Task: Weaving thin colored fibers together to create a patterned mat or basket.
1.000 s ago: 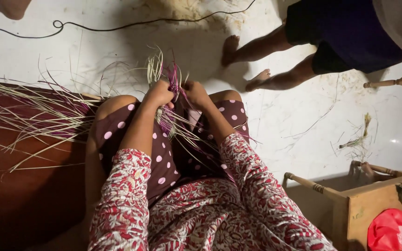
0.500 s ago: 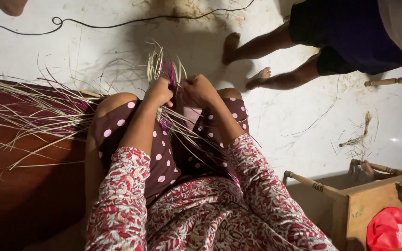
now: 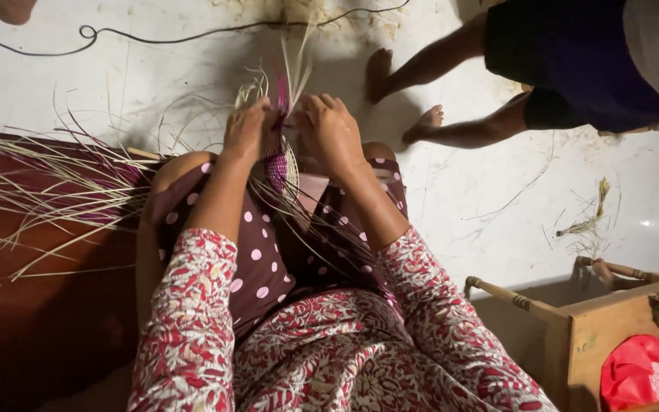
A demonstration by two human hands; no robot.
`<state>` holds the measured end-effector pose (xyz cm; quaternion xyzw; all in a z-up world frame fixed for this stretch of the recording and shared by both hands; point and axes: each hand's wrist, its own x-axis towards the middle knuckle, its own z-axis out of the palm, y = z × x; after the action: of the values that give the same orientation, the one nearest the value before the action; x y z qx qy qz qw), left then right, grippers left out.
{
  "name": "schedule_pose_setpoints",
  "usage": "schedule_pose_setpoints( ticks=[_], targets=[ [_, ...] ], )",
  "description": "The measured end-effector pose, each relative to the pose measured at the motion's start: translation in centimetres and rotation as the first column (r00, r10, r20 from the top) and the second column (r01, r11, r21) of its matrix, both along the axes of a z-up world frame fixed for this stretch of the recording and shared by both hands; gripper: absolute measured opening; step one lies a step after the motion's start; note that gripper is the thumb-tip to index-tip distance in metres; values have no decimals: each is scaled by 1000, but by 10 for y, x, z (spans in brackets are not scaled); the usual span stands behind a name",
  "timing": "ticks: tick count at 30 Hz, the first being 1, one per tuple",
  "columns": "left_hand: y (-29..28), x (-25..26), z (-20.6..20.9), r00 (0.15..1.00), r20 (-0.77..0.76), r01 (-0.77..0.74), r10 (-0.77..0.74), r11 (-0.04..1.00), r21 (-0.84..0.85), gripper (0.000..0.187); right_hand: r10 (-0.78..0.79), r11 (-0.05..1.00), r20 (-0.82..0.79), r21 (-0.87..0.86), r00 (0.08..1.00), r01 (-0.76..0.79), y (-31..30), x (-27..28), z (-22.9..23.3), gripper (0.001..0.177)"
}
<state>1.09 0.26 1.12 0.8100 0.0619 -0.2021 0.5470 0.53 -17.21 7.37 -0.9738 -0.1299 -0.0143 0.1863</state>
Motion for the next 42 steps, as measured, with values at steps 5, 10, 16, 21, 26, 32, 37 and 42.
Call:
schedule_pose_setpoints(
  ticks=[5, 10, 16, 21, 26, 32, 37, 42],
  targets=[
    [9, 34, -77, 683, 484, 263, -548, 802, 537, 21, 368, 927, -122, 129, 922, -353, 37, -15, 13, 19],
    [13, 36, -33, 751, 288, 375, -594, 744, 553, 25, 434, 821, 43, -429, 900, -376, 17, -29, -71, 18],
    [20, 54, -7, 919, 150, 240, -365, 818, 524, 25, -53, 874, -720, -369, 692, -317, 7, -71, 8, 71],
    [37, 72, -2, 999, 39, -37, 23, 908, 418, 16, 326, 621, -389, -599, 862, -505, -64, -182, -58, 11],
    [59, 94, -24, 921, 45, -386, 386, 898, 210, 6, 385, 630, -352, -575, 853, -521, -64, -219, 27, 14],
    [71, 117, -80, 751, 172, -622, 638, 770, -139, 24, 133, 432, -863, -393, 488, -812, -71, -221, 75, 51],
    [38, 77, -28, 832, 296, -473, 468, 879, -60, 68, 127, 372, -800, -509, 586, -776, -90, -215, 33, 24],
    [-1, -2, 10, 870, 430, -167, 244, 964, -209, 26, 188, 976, -318, -45, 929, -213, -83, -117, -40, 19]
  ],
)
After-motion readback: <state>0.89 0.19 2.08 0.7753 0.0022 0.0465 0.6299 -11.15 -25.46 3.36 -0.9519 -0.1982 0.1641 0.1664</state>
